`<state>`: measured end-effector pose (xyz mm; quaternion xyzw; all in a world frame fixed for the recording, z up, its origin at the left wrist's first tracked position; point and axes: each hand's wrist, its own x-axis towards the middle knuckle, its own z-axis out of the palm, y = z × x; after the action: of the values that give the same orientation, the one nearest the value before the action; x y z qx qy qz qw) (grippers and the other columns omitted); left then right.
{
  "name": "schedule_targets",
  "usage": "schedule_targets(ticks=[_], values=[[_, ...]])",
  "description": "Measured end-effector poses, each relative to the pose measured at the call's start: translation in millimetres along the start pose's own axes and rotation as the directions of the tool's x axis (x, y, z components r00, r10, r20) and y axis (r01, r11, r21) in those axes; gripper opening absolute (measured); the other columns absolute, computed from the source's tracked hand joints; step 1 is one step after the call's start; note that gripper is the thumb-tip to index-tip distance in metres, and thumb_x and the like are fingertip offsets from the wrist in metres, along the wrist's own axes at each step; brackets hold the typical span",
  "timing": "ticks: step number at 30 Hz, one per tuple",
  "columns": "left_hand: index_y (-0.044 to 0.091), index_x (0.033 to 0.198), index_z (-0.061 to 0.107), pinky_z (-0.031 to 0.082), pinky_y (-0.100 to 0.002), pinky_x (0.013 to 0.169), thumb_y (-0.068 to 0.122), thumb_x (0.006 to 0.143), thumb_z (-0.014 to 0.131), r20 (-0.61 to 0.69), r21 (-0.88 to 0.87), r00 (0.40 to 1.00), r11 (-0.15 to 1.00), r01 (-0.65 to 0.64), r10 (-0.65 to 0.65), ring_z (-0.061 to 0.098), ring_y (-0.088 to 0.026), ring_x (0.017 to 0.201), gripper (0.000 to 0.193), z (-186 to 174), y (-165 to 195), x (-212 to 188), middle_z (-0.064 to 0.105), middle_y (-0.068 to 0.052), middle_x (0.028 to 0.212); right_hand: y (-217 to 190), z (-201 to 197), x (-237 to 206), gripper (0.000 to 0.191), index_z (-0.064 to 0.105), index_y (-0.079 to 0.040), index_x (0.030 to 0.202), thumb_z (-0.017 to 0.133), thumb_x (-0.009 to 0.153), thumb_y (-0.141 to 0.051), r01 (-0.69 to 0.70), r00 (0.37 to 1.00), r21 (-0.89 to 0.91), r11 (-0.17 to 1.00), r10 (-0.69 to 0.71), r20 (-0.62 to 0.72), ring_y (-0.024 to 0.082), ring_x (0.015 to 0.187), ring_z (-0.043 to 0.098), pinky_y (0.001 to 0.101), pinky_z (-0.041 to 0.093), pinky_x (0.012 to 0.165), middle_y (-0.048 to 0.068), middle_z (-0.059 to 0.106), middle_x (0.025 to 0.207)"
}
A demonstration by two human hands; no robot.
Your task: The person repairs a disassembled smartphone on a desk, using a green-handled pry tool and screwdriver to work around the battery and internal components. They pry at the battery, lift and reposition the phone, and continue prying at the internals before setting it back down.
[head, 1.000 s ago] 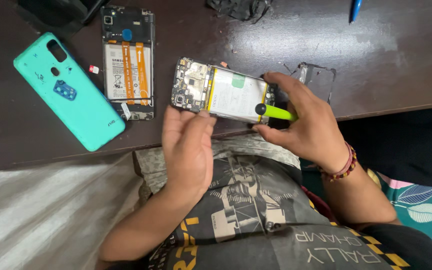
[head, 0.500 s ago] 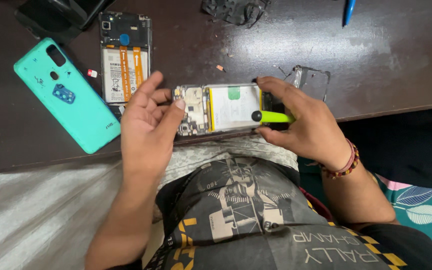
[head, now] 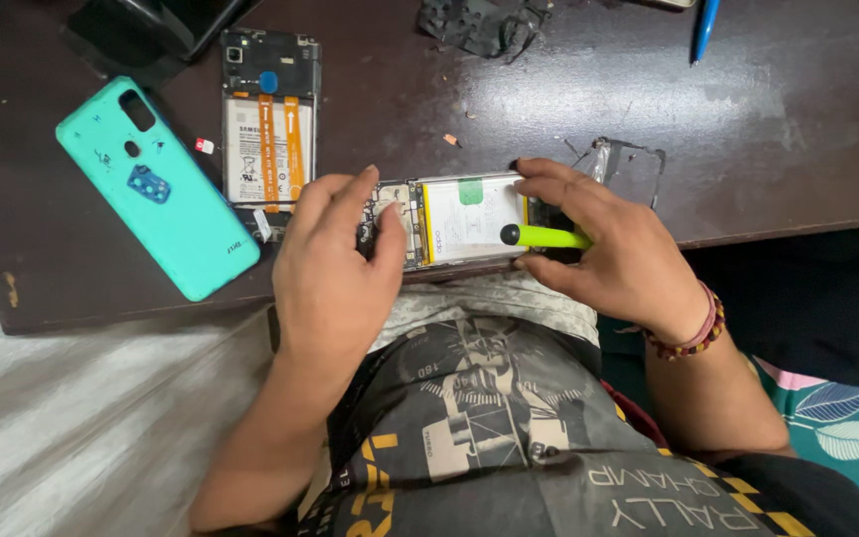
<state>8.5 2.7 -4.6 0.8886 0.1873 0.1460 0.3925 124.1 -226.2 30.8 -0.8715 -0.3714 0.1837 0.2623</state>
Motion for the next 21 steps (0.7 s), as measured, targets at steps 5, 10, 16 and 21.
schedule_targets(ticks=[5, 10, 16, 21], values=[[-0.003, 0.137, 0.058, 0.049, -0.046, 0.096, 0.032, 0.08, 0.085, 0.195, 0.041, 0.977, 0.995, -0.093, 0.083, 0.059, -0.039, 0.118, 0.073, -13.2, -0.9, 0.7, 0.057, -0.02, 0.132, -1.8, -0.6, 1.0, 0.065, 0.059, -0.01, 0.135, 0.082, 0.074, -0.016, 0.003, 1.0, 0.014, 1.0, -0.003, -0.008, 0.033, 0.118, 0.067, 0.0394, 0.058, 0.088, 0.007, 0.058, 0.15], [-0.002, 0.147, 0.047, 0.044, -0.048, 0.099, 0.029, 0.067, 0.089, 0.315, 0.052, 0.941, 0.988, -0.146, 0.123, 0.052, -0.042, 0.121, 0.095, -23.6, 3.1, 1.6, 0.051, -0.023, 0.136, -3.3, 0.0, 1.5, 0.06, 0.062, -0.01, 0.132, 0.082, 0.075, -0.015, -0.009, 1.0, 0.016, 1.0, 0.009, 0.002, 0.032, 0.114, 0.069, 0.0389, 0.058, 0.086, 0.007, 0.058, 0.149], [-0.005, 0.146, 0.047, 0.042, -0.048, 0.102, 0.028, 0.072, 0.086, 0.304, 0.105, 0.939, 0.974, -0.203, 0.163, 0.052, -0.039, 0.119, 0.09, -29.5, 9.8, 1.0, 0.054, -0.019, 0.14, -3.0, -1.8, 0.5, 0.053, 0.065, -0.009, 0.127, 0.081, 0.076, -0.015, -0.016, 1.0, 0.044, 0.999, 0.015, 0.013, 0.029, 0.108, 0.073, 0.0371, 0.06, 0.084, 0.006, 0.058, 0.15], [-0.007, 0.144, 0.049, 0.042, -0.05, 0.102, 0.031, 0.075, 0.084, 0.308, 0.196, 0.938, 0.954, -0.227, 0.16, 0.053, -0.038, 0.118, 0.087, -29.4, 7.6, -5.4, 0.054, -0.02, 0.145, -1.2, -1.7, 0.2, 0.052, 0.066, -0.009, 0.126, 0.08, 0.076, -0.016, 0.003, 1.0, 0.015, 1.0, -0.004, 0.024, 0.03, 0.107, 0.072, 0.0384, 0.059, 0.083, 0.006, 0.058, 0.15]])
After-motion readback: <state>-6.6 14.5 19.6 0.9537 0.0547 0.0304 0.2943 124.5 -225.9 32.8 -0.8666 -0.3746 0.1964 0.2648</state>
